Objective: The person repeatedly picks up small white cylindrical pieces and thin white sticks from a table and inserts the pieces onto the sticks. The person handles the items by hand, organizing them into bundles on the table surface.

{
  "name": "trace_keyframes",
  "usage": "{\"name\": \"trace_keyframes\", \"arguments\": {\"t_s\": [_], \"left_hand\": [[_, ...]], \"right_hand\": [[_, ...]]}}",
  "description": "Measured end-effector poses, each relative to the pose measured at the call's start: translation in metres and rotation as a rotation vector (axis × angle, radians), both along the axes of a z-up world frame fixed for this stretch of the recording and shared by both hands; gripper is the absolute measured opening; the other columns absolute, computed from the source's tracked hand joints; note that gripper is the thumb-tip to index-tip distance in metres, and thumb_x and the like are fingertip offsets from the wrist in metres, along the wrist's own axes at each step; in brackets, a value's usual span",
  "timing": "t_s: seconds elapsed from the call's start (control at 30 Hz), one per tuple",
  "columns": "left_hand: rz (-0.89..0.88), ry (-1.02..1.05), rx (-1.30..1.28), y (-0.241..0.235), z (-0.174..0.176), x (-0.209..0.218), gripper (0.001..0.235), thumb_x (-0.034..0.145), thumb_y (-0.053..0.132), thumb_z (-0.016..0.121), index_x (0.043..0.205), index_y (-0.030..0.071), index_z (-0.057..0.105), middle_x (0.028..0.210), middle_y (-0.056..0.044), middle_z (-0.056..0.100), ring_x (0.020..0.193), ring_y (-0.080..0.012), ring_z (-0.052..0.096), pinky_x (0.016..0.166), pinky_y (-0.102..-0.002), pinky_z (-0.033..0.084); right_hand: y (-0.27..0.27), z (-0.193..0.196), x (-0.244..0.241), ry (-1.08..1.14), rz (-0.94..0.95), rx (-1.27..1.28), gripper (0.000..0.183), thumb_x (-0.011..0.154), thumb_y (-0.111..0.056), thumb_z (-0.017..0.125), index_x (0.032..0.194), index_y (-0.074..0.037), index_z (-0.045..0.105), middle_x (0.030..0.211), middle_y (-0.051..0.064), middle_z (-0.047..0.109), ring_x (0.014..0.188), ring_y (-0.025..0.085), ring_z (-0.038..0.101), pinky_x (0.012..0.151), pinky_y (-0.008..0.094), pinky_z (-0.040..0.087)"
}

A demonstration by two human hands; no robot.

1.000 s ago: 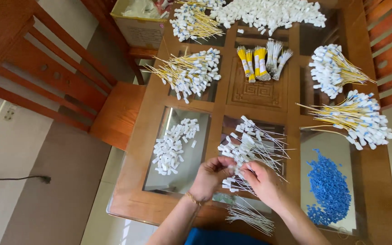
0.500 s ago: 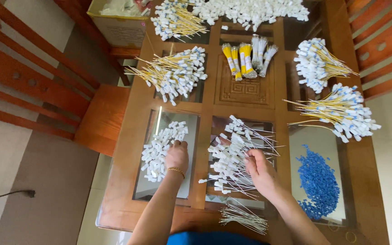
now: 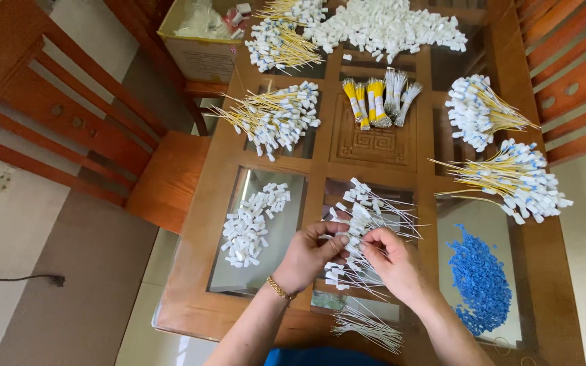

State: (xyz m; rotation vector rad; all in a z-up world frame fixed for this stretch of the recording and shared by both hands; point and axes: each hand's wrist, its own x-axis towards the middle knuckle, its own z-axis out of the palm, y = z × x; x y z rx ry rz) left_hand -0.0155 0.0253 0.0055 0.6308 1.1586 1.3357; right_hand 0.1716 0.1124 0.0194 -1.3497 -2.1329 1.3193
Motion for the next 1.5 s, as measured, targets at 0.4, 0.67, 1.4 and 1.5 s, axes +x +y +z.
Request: {"name": "trace_keyframes", "arguments": {"t_s": [0.4, 0.67, 1.4, 1.5], "left_hand": [[0.069, -0.272, -0.016, -0.012, -0.002, 0.021, 0.020, 0.101, 0.005, 0.063, 0.118, -0.006, 0.066, 0.089, -0.013, 0.069, 0.078, -0.0184, 0.071, 0.073, -0.029, 0.063], [0.279, -0.643, -0.049, -0.009, -0.006, 0.016, 0.026, 0.102, 0.006, 0.060, 0.127, -0.002, 0.057, 0.109, -0.017, 0.068, 0.094, -0.0257, 0.074, 0.079, -0.031, 0.064], [0.298, -0.695, -0.041, -0.010, -0.021, 0.024, 0.014, 0.099, 0.005, 0.065, 0.111, -0.001, 0.061, 0.094, -0.014, 0.070, 0.086, -0.0265, 0.075, 0.076, -0.034, 0.065], [0.271, -0.657, -0.029, -0.009, -0.023, 0.025, 0.014, 0.099, 0.005, 0.066, 0.111, 0.000, 0.059, 0.094, -0.016, 0.070, 0.087, -0.0255, 0.075, 0.076, -0.032, 0.065]], "right_hand": [[-0.007, 0.008, 0.002, 0.194, 0.006, 0.006, 0.013, 0.088, -0.008, 0.073, 0.099, -0.006, 0.079, 0.076, -0.001, 0.073, 0.057, 0.007, 0.053, 0.050, 0.022, 0.042], [-0.013, 0.011, 0.001, 0.254, -0.018, 0.116, 0.011, 0.082, -0.002, 0.075, 0.092, -0.004, 0.077, 0.075, -0.002, 0.067, 0.055, 0.006, 0.048, 0.047, 0.021, 0.037], [-0.016, 0.012, -0.009, 0.126, 0.029, 0.322, 0.007, 0.083, -0.008, 0.073, 0.088, -0.007, 0.069, 0.074, 0.001, 0.067, 0.052, 0.011, 0.055, 0.045, 0.026, 0.042], [-0.014, 0.008, -0.010, 0.163, 0.057, 0.420, 0.008, 0.080, -0.004, 0.073, 0.086, -0.008, 0.069, 0.075, -0.001, 0.065, 0.054, 0.011, 0.054, 0.048, 0.027, 0.043]]}}
